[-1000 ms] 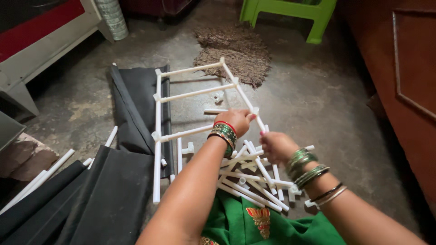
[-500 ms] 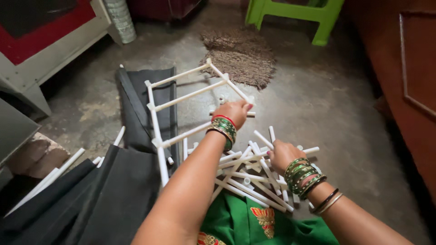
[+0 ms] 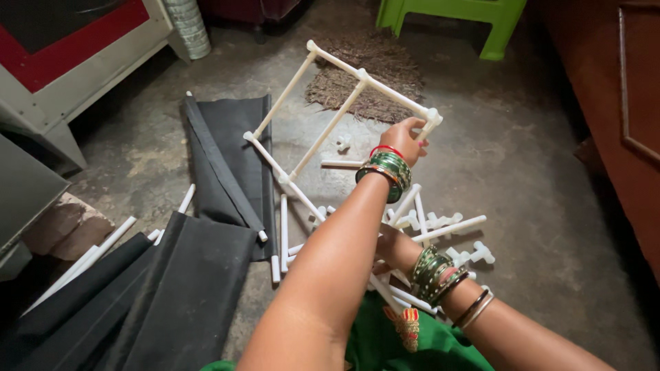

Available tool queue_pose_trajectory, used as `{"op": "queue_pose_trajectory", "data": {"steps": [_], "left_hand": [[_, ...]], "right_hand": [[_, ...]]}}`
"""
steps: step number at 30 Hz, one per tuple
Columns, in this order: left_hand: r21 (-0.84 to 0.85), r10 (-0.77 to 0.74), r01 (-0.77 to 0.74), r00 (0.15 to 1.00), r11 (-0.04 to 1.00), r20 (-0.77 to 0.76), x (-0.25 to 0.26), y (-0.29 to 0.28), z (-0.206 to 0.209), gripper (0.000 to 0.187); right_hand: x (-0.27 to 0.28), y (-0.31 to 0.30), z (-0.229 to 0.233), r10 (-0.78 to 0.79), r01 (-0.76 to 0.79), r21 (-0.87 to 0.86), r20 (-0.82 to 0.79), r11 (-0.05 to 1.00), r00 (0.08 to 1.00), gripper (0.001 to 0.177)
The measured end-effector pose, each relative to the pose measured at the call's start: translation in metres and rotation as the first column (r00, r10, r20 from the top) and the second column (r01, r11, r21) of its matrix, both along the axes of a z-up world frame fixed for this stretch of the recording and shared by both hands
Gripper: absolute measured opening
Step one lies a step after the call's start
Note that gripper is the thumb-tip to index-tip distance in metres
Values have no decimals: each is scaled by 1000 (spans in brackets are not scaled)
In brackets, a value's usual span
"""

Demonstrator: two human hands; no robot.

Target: The person sits on the floor and assembles a white plastic frame by connecting rods and joints by hand. They build a rectangular frame and add crossbars, then disassemble and reassemble parts of the structure.

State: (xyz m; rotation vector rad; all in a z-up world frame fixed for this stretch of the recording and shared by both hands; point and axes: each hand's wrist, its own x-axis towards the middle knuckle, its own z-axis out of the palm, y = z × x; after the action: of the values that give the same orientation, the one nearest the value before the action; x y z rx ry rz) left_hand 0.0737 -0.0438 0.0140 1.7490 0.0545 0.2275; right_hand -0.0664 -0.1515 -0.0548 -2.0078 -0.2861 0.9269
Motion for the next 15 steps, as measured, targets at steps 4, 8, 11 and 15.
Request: {"op": "queue_pose_trajectory", "data": {"steps": [4, 8, 11, 15], "left_hand": [[-72, -37, 33, 998, 997, -49, -13, 8, 10, 42], [-31, 49, -49, 999, 998, -3, -10, -2, 2, 39], [109, 41, -44, 998, 993, 37, -3, 6, 0, 39], [462, -81, 143, 985, 875, -151, 5, 47, 11, 36]], "right_hand": [[5, 4, -12, 154, -146, 94, -83, 985, 985, 32], [-3, 10, -34, 216, -89, 418, -266, 904, 940, 30], [-12, 9, -27, 35, 344, 471, -628, 812, 777, 31], [-5, 2, 9, -68, 289, 359, -517, 887, 853, 27]]}}
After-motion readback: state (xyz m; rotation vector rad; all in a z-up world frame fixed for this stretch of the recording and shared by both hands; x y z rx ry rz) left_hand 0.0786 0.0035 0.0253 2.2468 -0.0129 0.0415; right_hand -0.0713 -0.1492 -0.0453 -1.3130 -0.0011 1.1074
